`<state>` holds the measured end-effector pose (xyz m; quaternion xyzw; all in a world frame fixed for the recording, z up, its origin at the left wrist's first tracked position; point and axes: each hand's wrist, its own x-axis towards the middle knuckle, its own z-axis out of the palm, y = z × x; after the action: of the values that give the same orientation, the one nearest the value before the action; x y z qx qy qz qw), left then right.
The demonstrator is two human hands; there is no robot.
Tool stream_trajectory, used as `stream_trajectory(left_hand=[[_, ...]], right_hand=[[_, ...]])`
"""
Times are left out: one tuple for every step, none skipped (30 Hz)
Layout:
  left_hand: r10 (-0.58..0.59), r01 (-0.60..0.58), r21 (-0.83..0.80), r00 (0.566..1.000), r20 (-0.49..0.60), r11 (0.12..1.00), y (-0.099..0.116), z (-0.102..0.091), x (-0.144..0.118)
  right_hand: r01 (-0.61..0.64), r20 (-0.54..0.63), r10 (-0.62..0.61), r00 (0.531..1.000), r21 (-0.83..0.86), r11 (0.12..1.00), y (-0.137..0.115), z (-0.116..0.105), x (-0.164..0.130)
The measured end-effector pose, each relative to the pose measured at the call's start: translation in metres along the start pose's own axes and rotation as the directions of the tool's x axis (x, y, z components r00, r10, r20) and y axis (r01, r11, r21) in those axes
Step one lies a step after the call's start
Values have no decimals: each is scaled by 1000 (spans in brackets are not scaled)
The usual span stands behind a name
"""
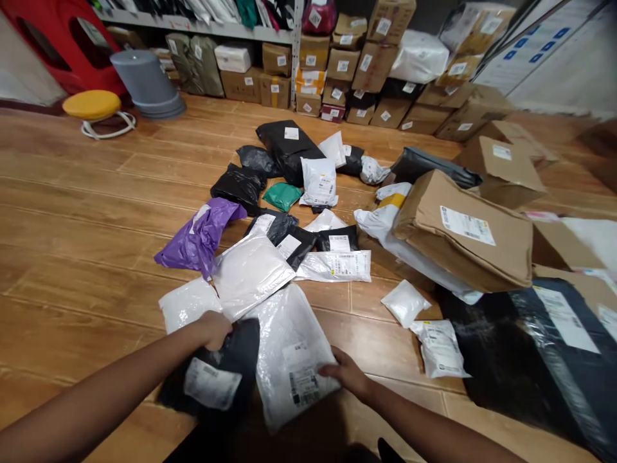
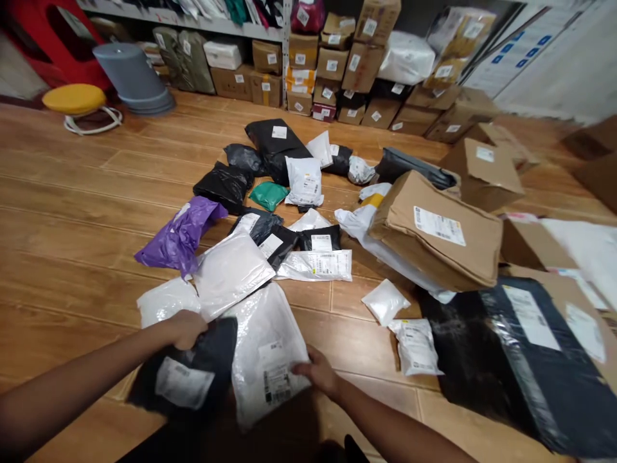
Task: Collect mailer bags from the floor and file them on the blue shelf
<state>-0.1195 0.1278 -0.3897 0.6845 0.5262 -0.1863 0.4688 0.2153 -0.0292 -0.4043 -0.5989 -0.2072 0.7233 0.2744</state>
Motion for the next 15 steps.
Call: stream_trajectory(left_hand=[[47,-48,39,998,30,998,5,5,-1],[94,-98,66,994,58,993,14,13,-2],[144,-150,75,986,85,986,25,23,-4],[215,-223,75,971,102,972,38,31,-7],[309,-318,80,945,104,945,53,37,-10],[419,-428,100,903,93,898,68,40,-14],[525,-529,140,848,68,837,81,40,-18],[608,-602,193,793,33,775,90,37,-22],[651,-627,246,758,-24,739,95,32,-27],[644,-599,281,757,-104,750,95,28,-32],[589,-533,272,784,-196,801,88,24,-36],[489,-438,223,817,-306,871,76,22,-42],[374,-343,149,839,-396,927,60,23,-47],[280,-275,77,851,-444,958,41,27,-52],[191,-212,11,859,-476,977,21,32,-58]], right_hand=[[-6,-8,6,1000,13,1000,-5,-7,-11],[-6,-18,6,1000,6,1000,-9,-15,-23],[-9,-31,8,999,-5,1000,-13,-24,-36],[-15,-43,14,999,-12,1000,-16,-32,-49],[-24,-57,24,998,-14,1000,-19,-41,-61],[-33,-72,32,997,-8,999,-21,-48,-72],[-39,-86,39,996,0,999,-22,-54,-83],[-39,-102,40,994,8,999,-24,-59,-92],[-33,-121,34,992,7,999,-25,-62,-100],[-24,-142,23,990,-6,1000,-27,-65,-107],[-10,-165,4,986,-37,999,-28,-67,-114],[8,-186,-24,982,-84,996,-30,-69,-121],[27,-199,-56,978,-149,988,-33,-72,-127],[41,-207,-90,974,-230,972,-36,-77,-135],[45,-218,-121,968,-323,945,-41,-82,-142]])
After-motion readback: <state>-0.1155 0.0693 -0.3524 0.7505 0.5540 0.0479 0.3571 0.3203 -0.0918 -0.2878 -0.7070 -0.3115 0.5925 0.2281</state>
